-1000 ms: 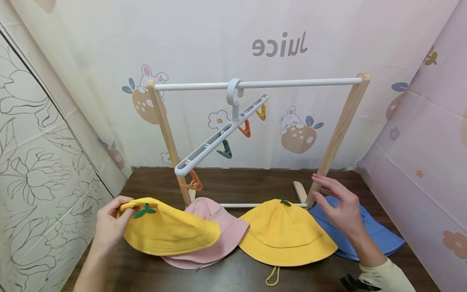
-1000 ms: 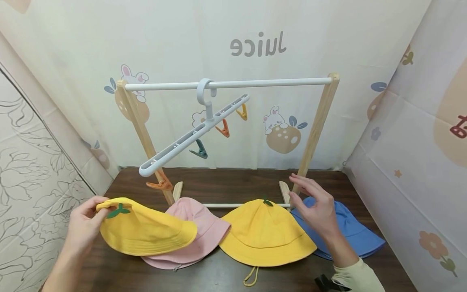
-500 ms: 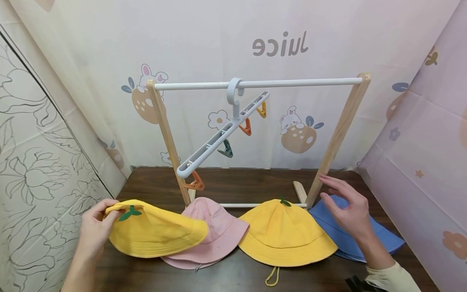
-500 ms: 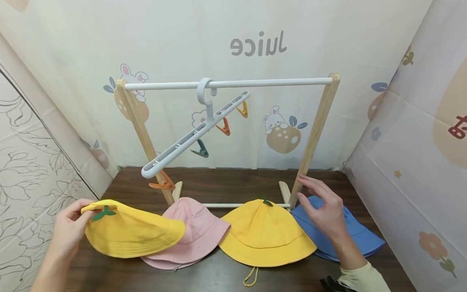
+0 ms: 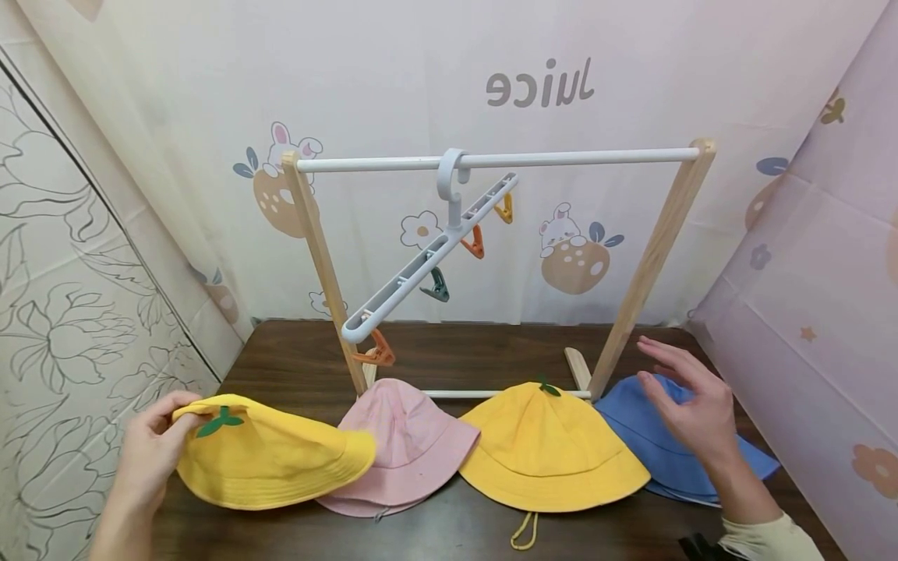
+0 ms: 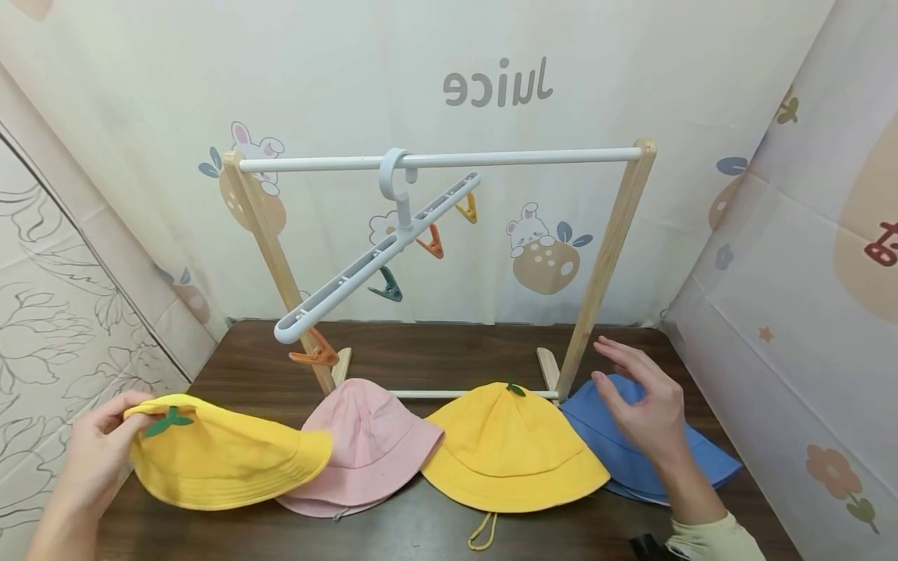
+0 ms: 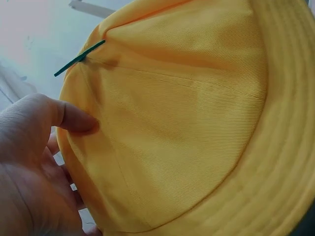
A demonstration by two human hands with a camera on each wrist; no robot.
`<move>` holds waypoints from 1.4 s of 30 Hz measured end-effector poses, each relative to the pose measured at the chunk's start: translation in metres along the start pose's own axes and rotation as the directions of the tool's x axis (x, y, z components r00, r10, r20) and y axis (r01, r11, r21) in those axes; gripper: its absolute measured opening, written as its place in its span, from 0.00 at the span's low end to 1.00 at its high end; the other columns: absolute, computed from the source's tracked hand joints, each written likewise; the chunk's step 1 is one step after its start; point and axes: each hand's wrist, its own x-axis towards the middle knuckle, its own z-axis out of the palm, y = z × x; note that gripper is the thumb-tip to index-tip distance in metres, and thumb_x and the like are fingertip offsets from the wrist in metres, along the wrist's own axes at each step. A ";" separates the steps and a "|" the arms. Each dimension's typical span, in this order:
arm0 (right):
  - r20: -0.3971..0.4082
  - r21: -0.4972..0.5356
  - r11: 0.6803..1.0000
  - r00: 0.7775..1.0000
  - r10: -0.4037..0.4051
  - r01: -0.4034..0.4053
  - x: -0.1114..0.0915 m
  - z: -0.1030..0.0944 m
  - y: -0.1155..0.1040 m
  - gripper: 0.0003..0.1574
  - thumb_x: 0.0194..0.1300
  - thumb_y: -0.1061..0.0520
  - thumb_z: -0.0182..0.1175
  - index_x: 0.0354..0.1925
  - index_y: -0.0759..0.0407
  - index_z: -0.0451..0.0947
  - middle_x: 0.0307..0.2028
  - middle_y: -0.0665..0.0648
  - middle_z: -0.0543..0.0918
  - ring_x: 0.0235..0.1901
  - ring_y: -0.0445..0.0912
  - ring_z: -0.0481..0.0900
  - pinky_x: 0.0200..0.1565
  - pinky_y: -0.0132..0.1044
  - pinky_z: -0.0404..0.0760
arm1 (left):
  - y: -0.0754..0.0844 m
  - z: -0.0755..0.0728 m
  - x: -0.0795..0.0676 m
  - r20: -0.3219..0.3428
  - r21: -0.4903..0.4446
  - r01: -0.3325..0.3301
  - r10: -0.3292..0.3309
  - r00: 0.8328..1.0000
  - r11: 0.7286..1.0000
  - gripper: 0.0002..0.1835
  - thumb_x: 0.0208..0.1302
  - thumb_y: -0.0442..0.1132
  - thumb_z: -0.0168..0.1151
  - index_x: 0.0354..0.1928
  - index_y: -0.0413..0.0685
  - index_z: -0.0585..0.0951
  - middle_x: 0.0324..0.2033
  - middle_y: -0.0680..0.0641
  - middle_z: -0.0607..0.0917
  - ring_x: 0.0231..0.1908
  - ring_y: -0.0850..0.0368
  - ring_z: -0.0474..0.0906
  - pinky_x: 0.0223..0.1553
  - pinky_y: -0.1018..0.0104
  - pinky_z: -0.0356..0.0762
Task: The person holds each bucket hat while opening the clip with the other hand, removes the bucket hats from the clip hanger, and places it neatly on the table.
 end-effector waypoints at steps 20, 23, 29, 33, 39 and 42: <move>-0.025 -0.009 1.000 1.000 -0.004 0.004 -0.007 -0.009 0.010 0.39 0.55 0.82 0.73 0.66 0.68 0.87 0.69 0.35 0.86 0.66 0.23 0.82 0.61 0.12 0.77 | -0.012 -0.017 0.010 0.256 0.444 0.061 -0.192 0.947 0.894 0.09 0.80 0.27 0.61 0.41 0.41 0.89 0.33 0.69 0.85 0.39 0.70 0.75 0.40 0.71 0.71; -0.022 -0.010 1.000 1.000 -0.004 0.004 -0.007 -0.009 0.010 0.39 0.55 0.82 0.73 0.66 0.68 0.87 0.69 0.34 0.85 0.66 0.23 0.82 0.61 0.12 0.77 | -0.014 -0.017 0.014 0.293 0.486 0.075 -0.244 0.924 0.871 0.08 0.82 0.30 0.60 0.43 0.39 0.88 0.34 0.68 0.85 0.40 0.71 0.74 0.42 0.70 0.70; -0.014 -0.015 1.000 1.000 0.009 -0.009 -0.006 -0.010 0.008 0.40 0.57 0.82 0.73 0.67 0.66 0.86 0.69 0.35 0.85 0.66 0.23 0.82 0.61 0.12 0.77 | -0.020 -0.013 0.028 0.295 0.537 0.126 -0.325 0.898 0.834 0.10 0.85 0.34 0.57 0.46 0.41 0.87 0.35 0.68 0.81 0.40 0.71 0.72 0.42 0.68 0.71; -0.014 -0.007 1.000 1.000 0.004 -0.004 -0.004 -0.010 0.009 0.39 0.57 0.82 0.73 0.67 0.67 0.87 0.69 0.37 0.86 0.65 0.24 0.83 0.61 0.12 0.77 | -0.028 -0.008 0.035 0.287 0.508 0.177 -0.360 0.888 0.843 0.11 0.84 0.34 0.56 0.44 0.42 0.86 0.34 0.66 0.80 0.38 0.69 0.73 0.39 0.68 0.74; -0.012 0.000 1.000 1.000 -0.006 0.006 -0.004 -0.010 0.010 0.38 0.56 0.82 0.73 0.66 0.68 0.87 0.69 0.37 0.86 0.64 0.23 0.83 0.61 0.12 0.77 | -0.037 0.001 0.040 0.292 0.533 0.209 -0.409 0.864 0.820 0.08 0.82 0.35 0.58 0.47 0.40 0.85 0.36 0.61 0.81 0.39 0.67 0.73 0.42 0.68 0.74; -0.008 -0.005 1.000 1.000 0.002 -0.002 -0.004 -0.010 0.010 0.38 0.57 0.82 0.73 0.66 0.67 0.87 0.69 0.36 0.86 0.64 0.22 0.83 0.61 0.12 0.77 | -0.039 0.005 0.043 0.300 0.546 0.221 -0.435 0.849 0.808 0.09 0.83 0.37 0.59 0.50 0.37 0.83 0.39 0.59 0.81 0.42 0.66 0.73 0.44 0.68 0.73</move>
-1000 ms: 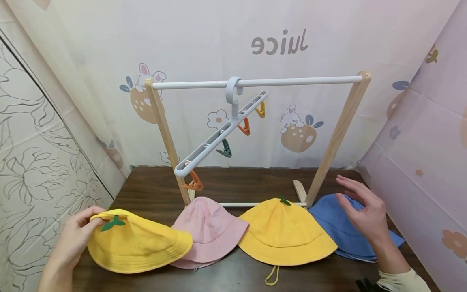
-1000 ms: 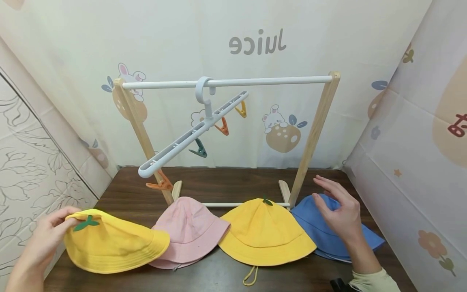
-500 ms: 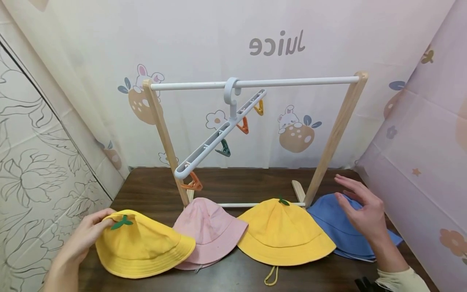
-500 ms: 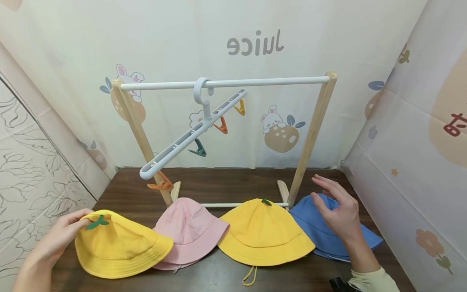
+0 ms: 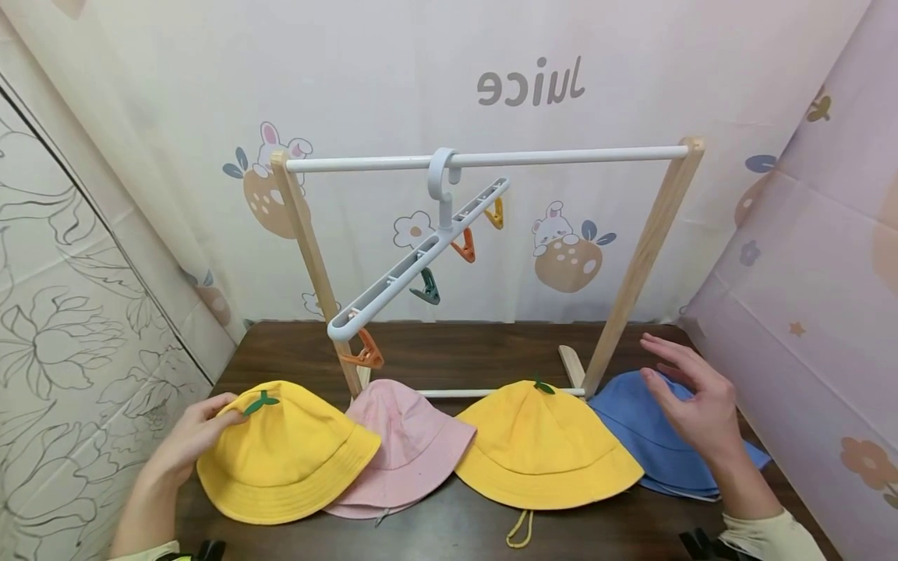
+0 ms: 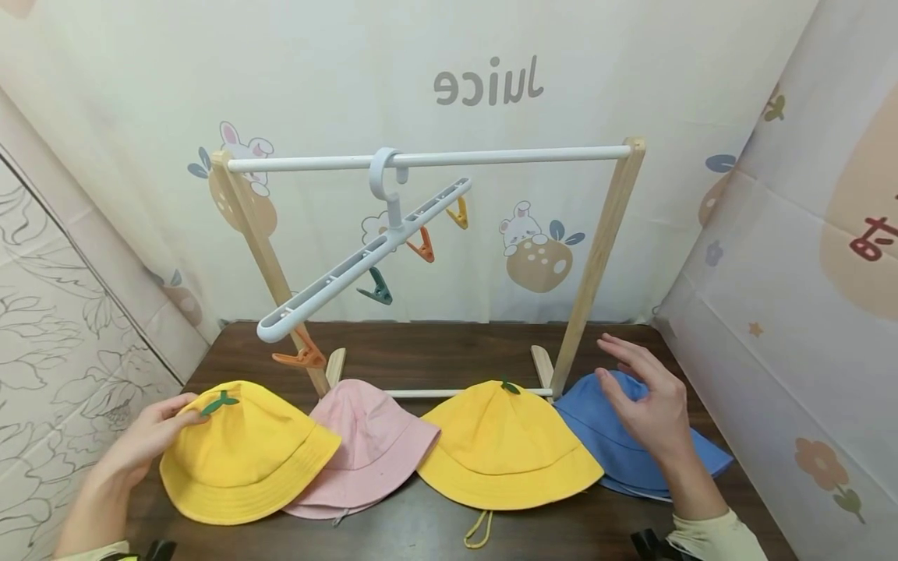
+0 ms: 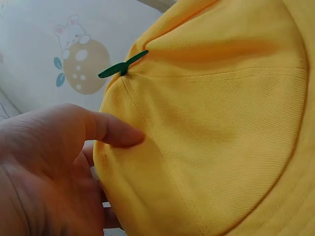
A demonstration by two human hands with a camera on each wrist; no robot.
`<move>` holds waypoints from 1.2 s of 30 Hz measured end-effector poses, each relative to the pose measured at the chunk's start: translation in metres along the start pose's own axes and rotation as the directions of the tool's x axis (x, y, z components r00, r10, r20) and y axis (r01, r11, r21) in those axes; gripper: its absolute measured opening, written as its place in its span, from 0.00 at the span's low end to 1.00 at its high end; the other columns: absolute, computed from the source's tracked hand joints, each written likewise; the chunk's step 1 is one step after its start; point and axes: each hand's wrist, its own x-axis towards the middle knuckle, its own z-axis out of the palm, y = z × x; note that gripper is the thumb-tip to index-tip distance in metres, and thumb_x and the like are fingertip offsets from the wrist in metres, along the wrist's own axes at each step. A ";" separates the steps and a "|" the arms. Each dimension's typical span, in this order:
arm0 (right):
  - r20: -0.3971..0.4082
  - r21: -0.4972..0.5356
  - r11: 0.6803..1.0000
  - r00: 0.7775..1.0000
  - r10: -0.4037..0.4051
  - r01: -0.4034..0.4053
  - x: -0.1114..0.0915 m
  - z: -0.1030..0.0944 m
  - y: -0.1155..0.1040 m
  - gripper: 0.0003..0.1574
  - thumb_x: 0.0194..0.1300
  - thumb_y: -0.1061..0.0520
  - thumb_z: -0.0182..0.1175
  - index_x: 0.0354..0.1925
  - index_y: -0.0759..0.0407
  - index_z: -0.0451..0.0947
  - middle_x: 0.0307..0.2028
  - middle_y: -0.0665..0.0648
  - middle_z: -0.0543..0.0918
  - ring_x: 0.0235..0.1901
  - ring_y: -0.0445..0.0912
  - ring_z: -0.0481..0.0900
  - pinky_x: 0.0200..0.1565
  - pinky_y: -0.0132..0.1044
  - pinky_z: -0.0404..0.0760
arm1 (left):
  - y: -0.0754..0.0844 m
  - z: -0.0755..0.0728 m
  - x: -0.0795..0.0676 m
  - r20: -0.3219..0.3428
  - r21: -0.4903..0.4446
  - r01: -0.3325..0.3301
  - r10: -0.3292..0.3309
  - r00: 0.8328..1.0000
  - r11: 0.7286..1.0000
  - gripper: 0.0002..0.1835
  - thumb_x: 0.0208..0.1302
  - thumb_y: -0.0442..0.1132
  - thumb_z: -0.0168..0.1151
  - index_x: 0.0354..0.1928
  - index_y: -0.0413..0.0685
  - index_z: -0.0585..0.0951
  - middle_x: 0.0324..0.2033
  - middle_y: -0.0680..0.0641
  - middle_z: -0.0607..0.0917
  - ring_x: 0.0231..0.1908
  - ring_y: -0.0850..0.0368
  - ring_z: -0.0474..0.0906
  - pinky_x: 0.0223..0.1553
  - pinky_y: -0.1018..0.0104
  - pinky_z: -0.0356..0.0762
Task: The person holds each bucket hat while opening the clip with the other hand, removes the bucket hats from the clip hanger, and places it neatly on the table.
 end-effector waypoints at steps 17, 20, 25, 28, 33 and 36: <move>0.012 -0.004 1.000 1.000 -0.004 0.004 -0.001 0.002 0.005 0.38 0.57 0.82 0.73 0.66 0.66 0.87 0.68 0.37 0.86 0.64 0.23 0.83 0.61 0.12 0.77 | 0.001 0.016 0.012 0.045 -0.001 0.039 -0.039 0.998 0.999 0.24 0.87 0.40 0.60 0.70 0.25 0.77 0.48 0.43 0.89 0.38 0.61 0.83 0.39 0.65 0.85; 0.015 -0.012 1.000 1.000 -0.002 0.003 -0.001 0.003 0.006 0.37 0.58 0.81 0.73 0.66 0.65 0.87 0.68 0.38 0.87 0.64 0.23 0.83 0.61 0.12 0.77 | -0.002 0.018 0.015 0.055 -0.005 0.088 -0.088 0.995 0.996 0.29 0.89 0.42 0.57 0.75 0.22 0.72 0.49 0.40 0.90 0.38 0.59 0.86 0.39 0.63 0.88; 0.004 -0.005 1.000 1.000 0.008 -0.008 0.002 0.001 0.008 0.36 0.59 0.80 0.73 0.65 0.66 0.87 0.67 0.42 0.88 0.63 0.23 0.84 0.61 0.11 0.77 | -0.007 0.019 0.017 0.061 0.015 0.128 -0.129 0.990 0.992 0.35 0.92 0.49 0.50 0.81 0.23 0.64 0.66 0.24 0.81 0.46 0.57 0.87 0.44 0.64 0.87; 0.001 -0.005 1.000 1.000 0.011 -0.011 0.002 -0.001 0.008 0.35 0.60 0.80 0.72 0.65 0.66 0.87 0.67 0.40 0.88 0.62 0.22 0.84 0.61 0.11 0.77 | -0.008 0.018 0.016 0.063 0.039 0.126 -0.128 0.990 0.991 0.37 0.93 0.51 0.47 0.83 0.24 0.61 0.78 0.19 0.69 0.54 0.53 0.87 0.48 0.67 0.85; 0.010 -0.024 1.000 1.000 0.017 -0.016 0.003 -0.004 0.007 0.35 0.63 0.79 0.71 0.67 0.64 0.87 0.67 0.35 0.86 0.62 0.20 0.83 0.61 0.11 0.77 | -0.008 0.016 0.015 0.057 0.041 0.127 -0.129 0.990 0.991 0.38 0.93 0.52 0.46 0.83 0.23 0.60 0.80 0.19 0.66 0.58 0.49 0.87 0.48 0.70 0.85; 0.010 -0.037 0.999 1.000 0.023 -0.023 0.004 -0.006 0.007 0.35 0.63 0.78 0.72 0.67 0.63 0.87 0.68 0.34 0.86 0.62 0.20 0.83 0.60 0.11 0.77 | -0.008 0.016 0.014 0.042 0.048 0.119 -0.121 0.992 0.992 0.37 0.93 0.50 0.46 0.83 0.23 0.61 0.80 0.18 0.66 0.64 0.37 0.84 0.49 0.74 0.82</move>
